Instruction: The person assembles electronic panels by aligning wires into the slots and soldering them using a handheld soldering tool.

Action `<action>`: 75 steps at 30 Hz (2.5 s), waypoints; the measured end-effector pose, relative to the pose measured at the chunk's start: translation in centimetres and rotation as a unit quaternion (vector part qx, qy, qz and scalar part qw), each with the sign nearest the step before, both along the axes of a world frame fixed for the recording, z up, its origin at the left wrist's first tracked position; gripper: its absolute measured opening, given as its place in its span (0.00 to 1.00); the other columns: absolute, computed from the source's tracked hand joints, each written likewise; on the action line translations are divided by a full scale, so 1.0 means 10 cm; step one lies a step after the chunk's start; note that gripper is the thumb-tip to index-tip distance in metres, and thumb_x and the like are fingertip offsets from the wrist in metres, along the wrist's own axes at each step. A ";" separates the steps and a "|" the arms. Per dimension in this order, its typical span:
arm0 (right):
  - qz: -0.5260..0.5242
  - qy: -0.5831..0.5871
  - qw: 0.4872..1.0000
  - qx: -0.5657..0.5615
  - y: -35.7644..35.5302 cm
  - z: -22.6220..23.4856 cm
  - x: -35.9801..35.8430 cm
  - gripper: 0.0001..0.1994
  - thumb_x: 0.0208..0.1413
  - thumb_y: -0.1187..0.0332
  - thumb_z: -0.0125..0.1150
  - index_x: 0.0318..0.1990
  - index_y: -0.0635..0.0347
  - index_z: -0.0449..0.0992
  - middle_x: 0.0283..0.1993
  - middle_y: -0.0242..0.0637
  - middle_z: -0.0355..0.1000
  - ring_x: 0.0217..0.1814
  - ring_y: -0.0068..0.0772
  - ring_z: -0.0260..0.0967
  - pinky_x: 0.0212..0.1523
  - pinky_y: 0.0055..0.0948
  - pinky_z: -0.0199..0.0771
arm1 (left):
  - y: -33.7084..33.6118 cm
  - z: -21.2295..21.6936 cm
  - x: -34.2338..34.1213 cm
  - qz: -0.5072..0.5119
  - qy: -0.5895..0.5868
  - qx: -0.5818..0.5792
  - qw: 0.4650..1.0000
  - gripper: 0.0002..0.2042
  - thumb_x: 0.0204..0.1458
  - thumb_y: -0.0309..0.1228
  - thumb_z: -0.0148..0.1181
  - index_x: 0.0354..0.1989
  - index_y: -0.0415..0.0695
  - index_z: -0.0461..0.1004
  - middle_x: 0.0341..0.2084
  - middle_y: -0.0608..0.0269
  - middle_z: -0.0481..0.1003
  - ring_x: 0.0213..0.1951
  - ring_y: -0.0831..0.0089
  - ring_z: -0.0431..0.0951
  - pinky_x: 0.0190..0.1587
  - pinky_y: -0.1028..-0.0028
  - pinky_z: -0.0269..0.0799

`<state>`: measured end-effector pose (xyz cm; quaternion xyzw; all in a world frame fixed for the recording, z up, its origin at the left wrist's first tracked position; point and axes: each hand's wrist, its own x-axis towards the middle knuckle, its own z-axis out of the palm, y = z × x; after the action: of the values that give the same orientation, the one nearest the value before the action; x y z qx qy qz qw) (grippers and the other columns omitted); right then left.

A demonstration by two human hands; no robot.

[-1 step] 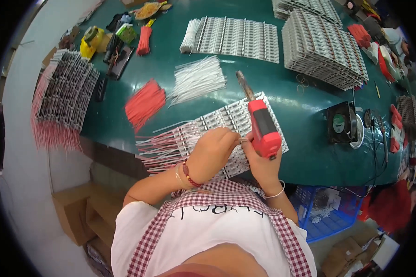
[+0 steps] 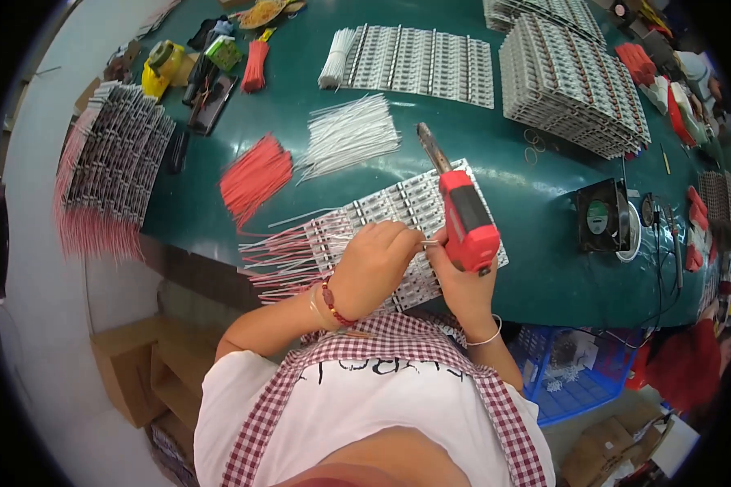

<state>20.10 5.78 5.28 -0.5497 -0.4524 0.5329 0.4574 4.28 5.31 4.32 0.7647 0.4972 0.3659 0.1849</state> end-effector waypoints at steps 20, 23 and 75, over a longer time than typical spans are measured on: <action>0.021 0.012 1.000 0.010 0.04 -0.04 0.09 0.18 0.52 0.78 0.68 0.50 0.65 0.72 0.38 0.32 0.74 0.35 0.22 0.73 0.37 0.24 0.75 | -0.01 -0.03 -0.04 -0.020 -0.024 -0.006 0.999 0.07 0.47 0.22 0.58 0.36 0.39 0.73 0.28 0.56 0.72 0.33 0.58 0.75 0.36 0.63 0.72; 0.085 0.184 0.978 -0.050 0.07 -0.05 0.15 0.23 0.53 0.77 0.68 0.56 0.65 0.68 0.39 0.38 0.74 0.37 0.31 0.75 0.41 0.30 0.80 | -0.03 0.01 -0.07 -0.024 -0.074 -0.016 0.997 0.04 0.50 0.20 0.61 0.34 0.39 0.74 0.25 0.56 0.72 0.31 0.57 0.75 0.32 0.63 0.72; 0.071 -0.162 0.979 -0.098 -0.22 -0.31 0.43 0.15 0.49 0.72 0.75 0.44 0.64 0.80 0.38 0.33 0.78 0.35 0.20 0.73 0.38 0.25 0.74 | 0.53 -0.69 -0.66 0.013 0.158 0.039 0.987 0.14 0.41 0.18 0.58 0.39 0.38 0.76 0.28 0.58 0.68 0.32 0.62 0.73 0.35 0.67 0.72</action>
<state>24.37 3.63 2.15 -0.6374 -0.5035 0.5101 0.2831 -2.32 10.61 -2.58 0.8128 0.5156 0.2622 0.0693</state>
